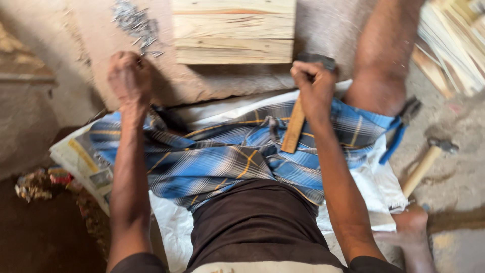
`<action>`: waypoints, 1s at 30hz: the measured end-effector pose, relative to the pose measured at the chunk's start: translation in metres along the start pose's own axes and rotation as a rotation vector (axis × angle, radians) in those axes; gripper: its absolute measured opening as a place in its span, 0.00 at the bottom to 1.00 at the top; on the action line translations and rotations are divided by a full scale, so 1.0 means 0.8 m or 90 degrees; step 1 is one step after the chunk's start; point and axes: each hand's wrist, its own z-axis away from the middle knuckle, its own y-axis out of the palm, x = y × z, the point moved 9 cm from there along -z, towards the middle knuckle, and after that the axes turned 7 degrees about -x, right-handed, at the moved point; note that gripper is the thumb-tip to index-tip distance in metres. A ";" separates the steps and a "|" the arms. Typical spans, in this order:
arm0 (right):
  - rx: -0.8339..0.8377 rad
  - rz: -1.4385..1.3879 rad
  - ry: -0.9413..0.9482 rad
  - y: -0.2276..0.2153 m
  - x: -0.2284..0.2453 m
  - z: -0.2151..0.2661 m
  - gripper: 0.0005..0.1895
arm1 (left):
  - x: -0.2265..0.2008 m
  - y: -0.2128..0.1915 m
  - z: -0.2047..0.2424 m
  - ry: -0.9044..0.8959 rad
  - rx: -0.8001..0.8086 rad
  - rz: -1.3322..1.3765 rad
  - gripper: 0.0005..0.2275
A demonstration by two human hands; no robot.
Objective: The person assembles small wooden frames by hammering nails into wooden planks. They use a hammer to drive nails and pliers to adjust them, working on a stone surface while sitting on the floor.
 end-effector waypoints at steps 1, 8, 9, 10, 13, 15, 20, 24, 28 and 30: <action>-0.022 0.048 0.009 -0.013 0.003 0.013 0.09 | 0.000 0.002 -0.003 0.012 -0.004 -0.019 0.02; -0.062 0.319 -0.106 -0.024 0.042 0.098 0.42 | 0.027 0.009 -0.009 -0.089 0.061 0.098 0.04; -0.051 0.315 -0.106 -0.022 0.041 0.103 0.48 | 0.027 0.008 -0.009 -0.111 0.055 0.143 0.04; -0.042 0.260 -0.045 -0.023 0.030 0.101 0.48 | 0.025 0.005 -0.010 -0.134 0.047 0.188 0.05; -0.024 0.086 0.108 -0.027 0.006 0.098 0.49 | -0.008 -0.014 -0.031 -0.103 -0.012 0.308 0.09; -0.015 -0.037 0.176 -0.034 -0.002 0.092 0.47 | -0.032 -0.011 -0.048 -0.154 0.009 0.351 0.09; 0.030 -0.107 0.248 -0.040 -0.006 0.091 0.46 | -0.177 -0.006 -0.086 0.037 0.060 0.629 0.12; 0.024 -0.181 0.300 -0.041 -0.007 0.100 0.46 | -0.250 0.051 -0.110 0.031 0.131 0.535 0.04; 0.029 -0.253 0.326 -0.048 -0.009 0.106 0.46 | -0.262 0.063 -0.124 0.038 0.132 0.598 0.02; 0.029 -0.258 0.371 -0.052 -0.012 0.110 0.45 | -0.252 0.061 -0.127 0.014 0.132 0.641 0.02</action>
